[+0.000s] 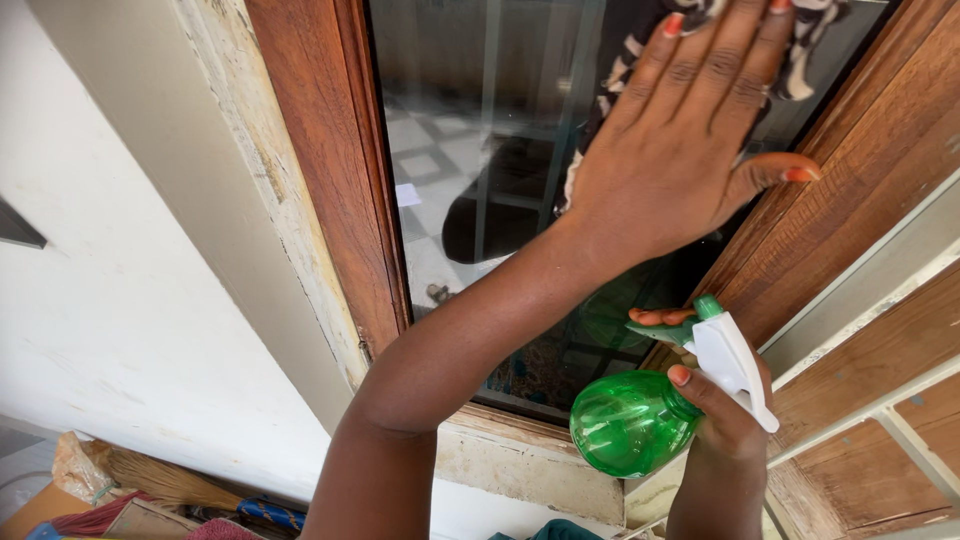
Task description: The person sprays a window with a green spray bottle and wipes the glass and wooden frame with a cloth. They repeatedly spray and wipe different sections of the window, focusing on the frame edges and the glass surface.
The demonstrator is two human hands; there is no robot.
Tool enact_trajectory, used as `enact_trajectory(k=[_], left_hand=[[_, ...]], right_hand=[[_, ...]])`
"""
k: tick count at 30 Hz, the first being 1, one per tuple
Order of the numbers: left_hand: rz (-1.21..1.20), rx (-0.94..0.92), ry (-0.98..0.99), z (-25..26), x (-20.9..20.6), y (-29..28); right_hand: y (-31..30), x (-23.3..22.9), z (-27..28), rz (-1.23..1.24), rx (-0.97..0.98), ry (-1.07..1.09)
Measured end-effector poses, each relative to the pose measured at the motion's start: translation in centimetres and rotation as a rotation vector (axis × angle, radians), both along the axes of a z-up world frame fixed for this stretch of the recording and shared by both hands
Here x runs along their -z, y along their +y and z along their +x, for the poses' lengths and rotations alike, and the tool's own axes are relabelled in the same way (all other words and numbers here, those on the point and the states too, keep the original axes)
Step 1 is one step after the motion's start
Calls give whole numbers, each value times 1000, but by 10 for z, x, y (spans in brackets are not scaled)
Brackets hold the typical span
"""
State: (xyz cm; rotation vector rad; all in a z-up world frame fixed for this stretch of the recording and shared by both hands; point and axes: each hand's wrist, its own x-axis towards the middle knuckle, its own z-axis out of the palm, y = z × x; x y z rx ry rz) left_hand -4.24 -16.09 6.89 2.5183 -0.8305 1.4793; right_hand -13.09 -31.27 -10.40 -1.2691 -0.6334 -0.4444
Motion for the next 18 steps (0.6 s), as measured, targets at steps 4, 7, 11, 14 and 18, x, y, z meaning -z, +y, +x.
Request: enact_trajectory(k=[4,7,11,14,18], left_hand=[[-24,138,-56,-2,19,-23],[10,157,-66,1,52,-26],[38,198,-82,-5,109,-20],[95,205,-25,-10,149,-5],[126,215,31,-15,189,14]], right_hand=[[-6,1,-11,55,63,33],[-12,3,-16,50,88,41],[-21,13,-25,19,137,102],[-30,24,-27,-29,146,149],[-38,38,-22,-87,103,165]])
